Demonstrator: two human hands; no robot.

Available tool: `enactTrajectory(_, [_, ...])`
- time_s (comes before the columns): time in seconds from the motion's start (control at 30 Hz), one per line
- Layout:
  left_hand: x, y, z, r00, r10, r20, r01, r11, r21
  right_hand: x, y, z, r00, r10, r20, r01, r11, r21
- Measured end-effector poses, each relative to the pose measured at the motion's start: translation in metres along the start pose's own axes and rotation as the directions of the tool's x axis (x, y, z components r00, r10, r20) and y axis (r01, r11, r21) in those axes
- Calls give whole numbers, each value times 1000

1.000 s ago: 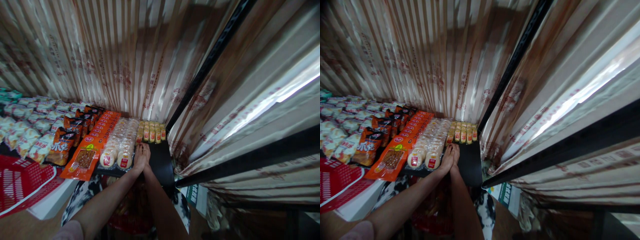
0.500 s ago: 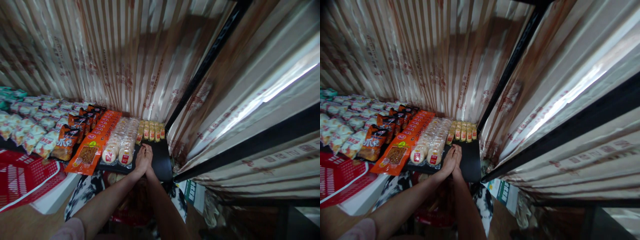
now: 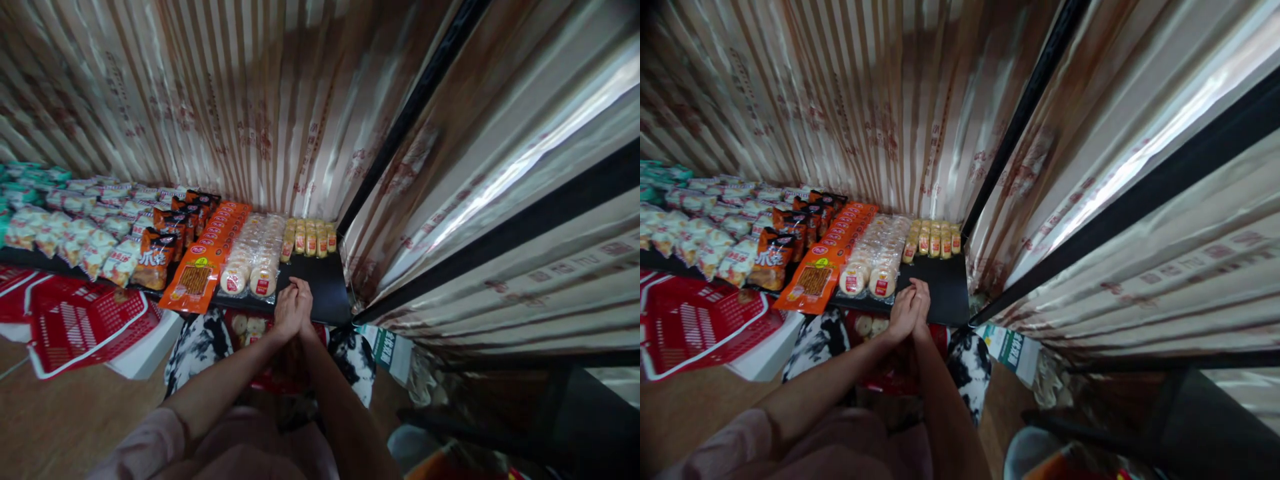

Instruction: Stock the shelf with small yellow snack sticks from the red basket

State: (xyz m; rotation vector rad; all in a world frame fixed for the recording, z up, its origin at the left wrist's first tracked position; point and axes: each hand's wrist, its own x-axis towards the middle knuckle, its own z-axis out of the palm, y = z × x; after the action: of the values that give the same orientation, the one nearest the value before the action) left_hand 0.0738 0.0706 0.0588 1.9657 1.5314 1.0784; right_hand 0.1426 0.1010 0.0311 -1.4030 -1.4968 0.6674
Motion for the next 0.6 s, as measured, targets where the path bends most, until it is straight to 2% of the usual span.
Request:
enactTrajectory(0.17, [-30, 0, -15, 999, 9, 49, -11, 999, 34, -28, -9, 2, 1000, 12, -2, -12, 1000, 18])
enactTrajectory(0.27, [-55, -4, -27, 993, 73, 97, -76, 997, 23, -58, -12, 1, 1000, 3, -19, -4, 998, -56])
enactTrajectory(0.37, [-82, -14, -33, 976, 133, 173, -130, 991, -31, -92, -10, 0, 998, -65, 12, 66, 993, -97])
enactTrajectory(0.43, [-97, -24, -31, 964, 120, 237, -112, 993, -48, -110, -5, 2, 998, -12, 57, 21, 987, -158])
enactTrajectory(0.47, [-103, -30, -28, 955, 93, 280, -84, 996, -43, -116, -1, 5, 991, 65, 120, -38, 975, -218])
enactTrajectory(0.5, [-107, -36, -25, 940, 43, 339, -38, 999, -21, -121, 4, 8, 966, 165, 200, -103, 952, -289])
enactTrajectory(0.53, [-111, -42, -21, 911, -21, 412, 16, 1000, 14, -124, 9, 13, 916, 282, 285, -168, 915, -367])
enactTrajectory(0.57, [-113, -50, -18, 864, -96, 494, 73, 995, 66, -126, 14, 18, 874, 351, 335, -202, 891, -407])
enactTrajectory(0.6, [-114, -57, -15, 798, -179, 576, 121, 983, 138, -128, 20, 23, 840, 395, 372, -221, 875, -430])
